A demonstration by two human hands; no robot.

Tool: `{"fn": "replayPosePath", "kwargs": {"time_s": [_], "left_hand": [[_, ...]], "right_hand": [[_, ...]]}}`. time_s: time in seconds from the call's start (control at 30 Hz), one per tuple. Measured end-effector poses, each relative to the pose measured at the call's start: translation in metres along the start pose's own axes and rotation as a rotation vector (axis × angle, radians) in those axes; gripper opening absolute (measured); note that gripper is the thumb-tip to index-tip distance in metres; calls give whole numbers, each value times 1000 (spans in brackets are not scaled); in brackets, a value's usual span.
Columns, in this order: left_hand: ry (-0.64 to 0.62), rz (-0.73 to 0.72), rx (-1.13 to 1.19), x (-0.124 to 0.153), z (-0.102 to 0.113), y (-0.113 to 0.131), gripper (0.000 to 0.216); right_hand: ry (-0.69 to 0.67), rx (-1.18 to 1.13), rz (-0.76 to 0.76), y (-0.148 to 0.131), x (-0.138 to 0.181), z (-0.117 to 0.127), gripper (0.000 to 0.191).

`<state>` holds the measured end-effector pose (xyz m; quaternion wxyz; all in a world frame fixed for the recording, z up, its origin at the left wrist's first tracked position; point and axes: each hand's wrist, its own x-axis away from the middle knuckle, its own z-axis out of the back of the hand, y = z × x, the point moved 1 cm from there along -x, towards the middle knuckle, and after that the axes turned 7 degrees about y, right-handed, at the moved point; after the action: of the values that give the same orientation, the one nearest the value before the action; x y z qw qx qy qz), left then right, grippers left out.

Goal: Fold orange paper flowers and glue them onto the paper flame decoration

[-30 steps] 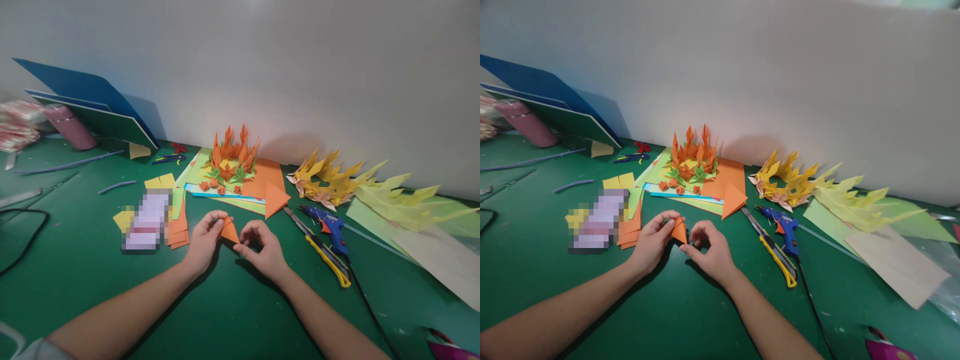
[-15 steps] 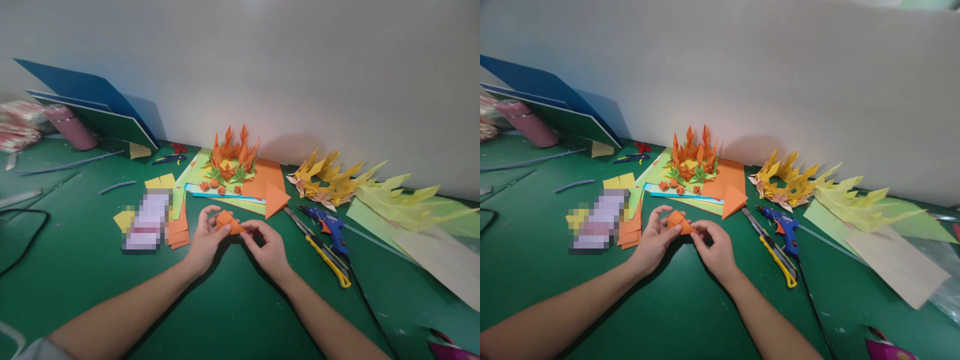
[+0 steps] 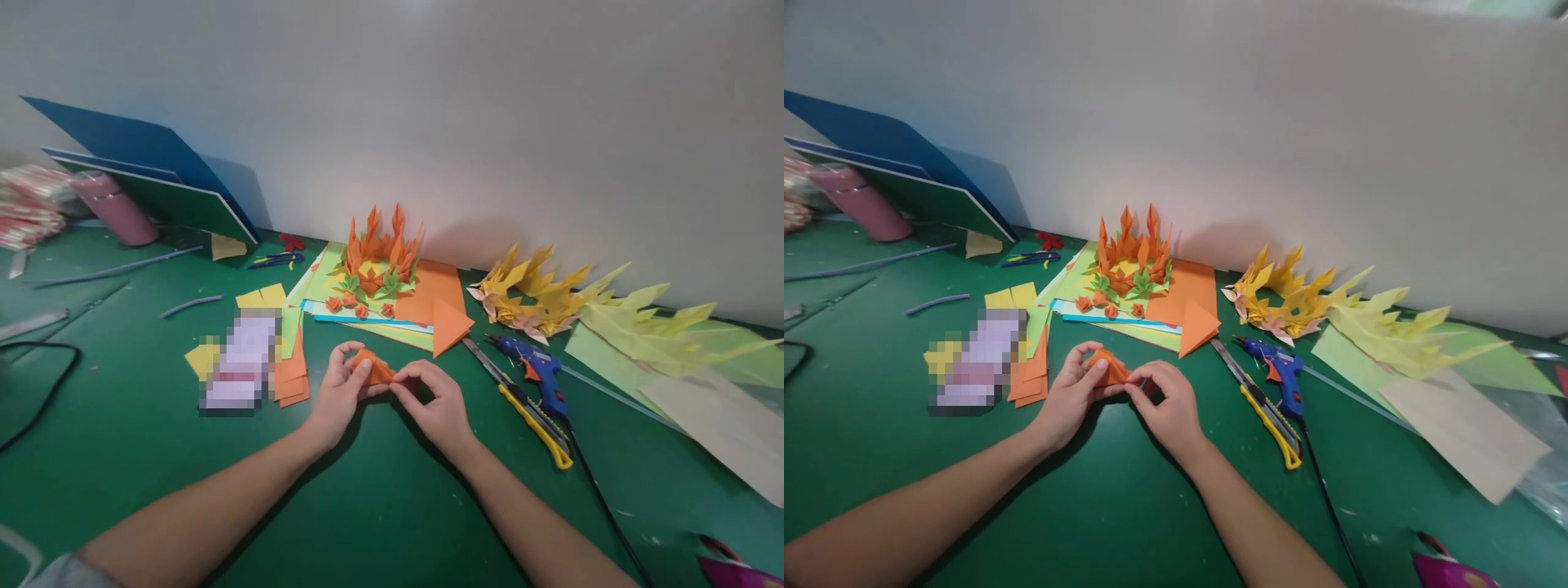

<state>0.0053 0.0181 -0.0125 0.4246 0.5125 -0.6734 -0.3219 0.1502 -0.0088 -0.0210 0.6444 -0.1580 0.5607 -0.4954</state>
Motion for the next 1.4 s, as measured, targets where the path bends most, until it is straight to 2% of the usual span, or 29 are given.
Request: {"fn": "replayPosePath", "kwargs": {"time_s": [0.23, 0.4, 0.53, 0.63, 0.83, 1.03, 1.17, 1.27, 1.4], "left_hand": [[-45, -28, -28, 1, 0, 2, 41], [42, -67, -7, -1, 2, 1, 36], [-8, 12, 83, -1, 0, 2, 37], [-54, 58, 61, 0, -1, 3, 31], [-32, 74, 22, 1, -1, 3, 32], [41, -4, 11, -1, -1, 4, 41], [51, -87, -85, -3, 2, 1, 31], [45, -84, -154, -4, 5, -1, 24], [26, -72, -145, -5, 6, -1, 26]], "right_hand": [[-18, 2, -2, -7, -1, 2, 15], [-10, 9, -20, -9, -1, 3, 12], [9, 16, -24, -7, 0, 3, 11], [28, 13, -14, -5, 1, 2, 8], [81, -28, -88, 0, 2, 2, 7], [62, -51, -94, -2, 1, 3, 8], [11, -36, -47, -4, 1, 3, 9], [12, -30, -52, -3, 1, 2, 11], [16, -29, -53, -2, 0, 2, 15]]}}
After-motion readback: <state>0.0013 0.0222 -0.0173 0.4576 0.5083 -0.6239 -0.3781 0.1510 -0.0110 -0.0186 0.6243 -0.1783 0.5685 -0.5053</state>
